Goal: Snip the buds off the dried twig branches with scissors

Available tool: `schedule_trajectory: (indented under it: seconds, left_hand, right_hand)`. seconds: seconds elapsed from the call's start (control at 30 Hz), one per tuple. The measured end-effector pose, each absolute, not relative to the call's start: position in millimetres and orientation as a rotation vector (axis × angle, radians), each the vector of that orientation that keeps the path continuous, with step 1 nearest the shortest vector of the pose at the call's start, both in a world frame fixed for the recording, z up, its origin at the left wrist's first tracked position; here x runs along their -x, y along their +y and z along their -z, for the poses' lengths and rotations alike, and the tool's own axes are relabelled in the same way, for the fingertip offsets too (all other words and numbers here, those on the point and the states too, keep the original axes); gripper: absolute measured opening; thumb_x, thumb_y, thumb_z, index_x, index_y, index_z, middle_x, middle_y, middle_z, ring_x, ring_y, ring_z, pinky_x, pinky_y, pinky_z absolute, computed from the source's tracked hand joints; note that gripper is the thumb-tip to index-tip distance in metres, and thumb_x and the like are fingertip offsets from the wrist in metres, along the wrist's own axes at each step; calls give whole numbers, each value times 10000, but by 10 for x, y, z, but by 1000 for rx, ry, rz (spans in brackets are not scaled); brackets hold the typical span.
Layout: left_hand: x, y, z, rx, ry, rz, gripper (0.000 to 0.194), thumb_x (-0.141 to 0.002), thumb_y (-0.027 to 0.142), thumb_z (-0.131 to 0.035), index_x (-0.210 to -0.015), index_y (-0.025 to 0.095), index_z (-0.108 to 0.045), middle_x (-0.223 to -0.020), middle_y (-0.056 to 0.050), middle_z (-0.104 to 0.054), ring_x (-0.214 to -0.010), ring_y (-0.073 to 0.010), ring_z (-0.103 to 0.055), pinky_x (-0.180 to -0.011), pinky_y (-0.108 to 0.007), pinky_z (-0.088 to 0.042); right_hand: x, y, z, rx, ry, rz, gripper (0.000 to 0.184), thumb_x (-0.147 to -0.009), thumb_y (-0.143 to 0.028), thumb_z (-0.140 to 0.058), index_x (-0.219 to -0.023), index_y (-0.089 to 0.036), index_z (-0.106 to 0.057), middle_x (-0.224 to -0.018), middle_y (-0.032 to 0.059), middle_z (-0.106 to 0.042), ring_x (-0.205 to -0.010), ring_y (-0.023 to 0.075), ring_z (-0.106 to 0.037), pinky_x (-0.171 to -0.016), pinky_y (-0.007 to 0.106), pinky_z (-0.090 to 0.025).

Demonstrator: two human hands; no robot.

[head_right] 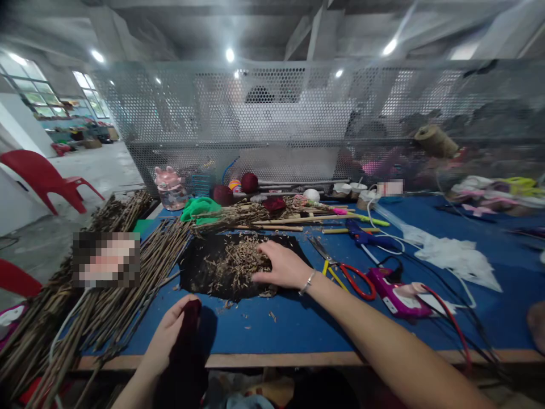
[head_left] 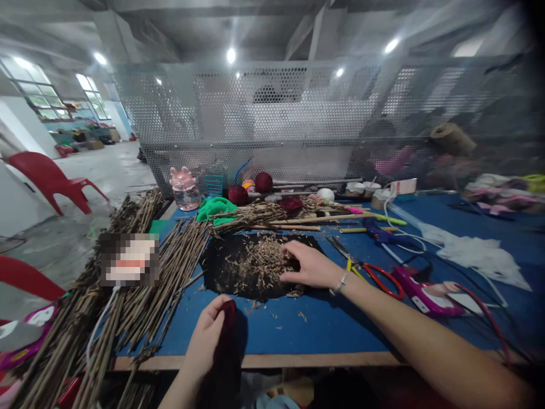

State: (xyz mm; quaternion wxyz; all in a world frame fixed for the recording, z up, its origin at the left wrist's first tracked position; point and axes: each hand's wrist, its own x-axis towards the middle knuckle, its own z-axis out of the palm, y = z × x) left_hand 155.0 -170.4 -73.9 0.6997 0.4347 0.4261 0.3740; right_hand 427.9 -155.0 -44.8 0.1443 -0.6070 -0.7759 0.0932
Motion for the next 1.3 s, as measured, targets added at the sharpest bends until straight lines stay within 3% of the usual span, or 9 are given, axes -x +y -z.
schedule_trajectory:
  seconds: [0.1,0.23,0.4,0.6,0.73,0.9,1.0,1.17,1.3]
  left_hand:
    - [-1699,-1631,656,-1445,960,-813,129,-705,245,-579,-786,172,-649,-690,-28,-636,-622,-139,-553,-588,-211,-415]
    - [-1880,-1582,696,-1798,895,-846,237,-714,149,-513,-857,215,-690,-843,-54,-675,-788,-195,-578,-743,-257,-402]
    - [-1899,-1621,742,-2044,763,-791,194,-739,125,-489,-755,216,-660,-733,-60,-619,-724,-185,-515,-684,-255,-365]
    - [-1908,-1631,660,-2146,678,-686,191,-780,123,-442,-711,196,-604,-769,-70,-599,-760,-186,-494,-710,-265,-365]
    - [-1904,-1625,708,-2127,700,-681,179,-775,112,-441,-716,194,-588,-747,-57,-588,-740,-181,-491,-714,-270,-368]
    - [-1896,-1623,745,-2200,721,-617,191,-799,116,-403,-744,181,-573,-779,-54,-580,-763,-175,-487,-699,-273,-377]
    - [-1899,-1623,732,-2211,738,-618,181,-804,125,-406,-740,181,-566,-779,-48,-584,-770,-170,-494,-710,-273,-383]
    - [-1896,-1632,707,-2220,758,-629,185,-805,124,-404,-711,181,-553,-757,-39,-589,-753,-161,-500,-715,-269,-388]
    - [-1892,-1639,698,-2225,778,-624,207,-812,139,-392,-715,176,-570,-753,-50,-587,-751,-165,-499,-702,-271,-391]
  right_hand:
    - [-4297,-1791,422,1599,-2466,-528,458,-638,-457,-696,-1014,-223,-577,-962,48,-558,-818,178,-553,-697,265,-442]
    - [-4298,-1836,496,1557,-2382,-566,68,-788,-242,-573,-823,-204,-618,-848,26,-561,-772,135,-548,-699,230,-422]
    - [-4313,-1461,487,1579,-2069,-328,156,-838,-307,-510,-836,-185,-607,-838,36,-590,-777,141,-548,-731,249,-421]
    - [-4138,-893,625,1897,-1995,-255,476,-875,-432,-395,-1167,-72,-503,-1173,190,-524,-1095,241,-486,-932,348,-360]
    - [-3941,-914,694,1736,-2158,-290,501,-894,-480,-323,-1197,-122,-501,-1223,132,-523,-1131,191,-472,-950,279,-355]
    - [-4163,-918,617,2007,-1997,-38,379,-939,-387,-250,-1079,-221,-561,-1114,54,-575,-1045,129,-506,-900,224,-355]
    - [-4488,-767,609,2244,-1822,50,277,-904,-254,-351,-1031,-151,-576,-1068,146,-559,-1036,226,-503,-864,333,-360]
    - [-4842,-527,624,2269,-1967,-73,146,-787,-173,-528,-886,-157,-635,-961,114,-594,-904,210,-547,-772,279,-375]
    - [-4988,-505,529,2148,-2139,-210,176,-804,-204,-505,-930,-173,-624,-887,61,-618,-802,157,-547,-699,220,-366]
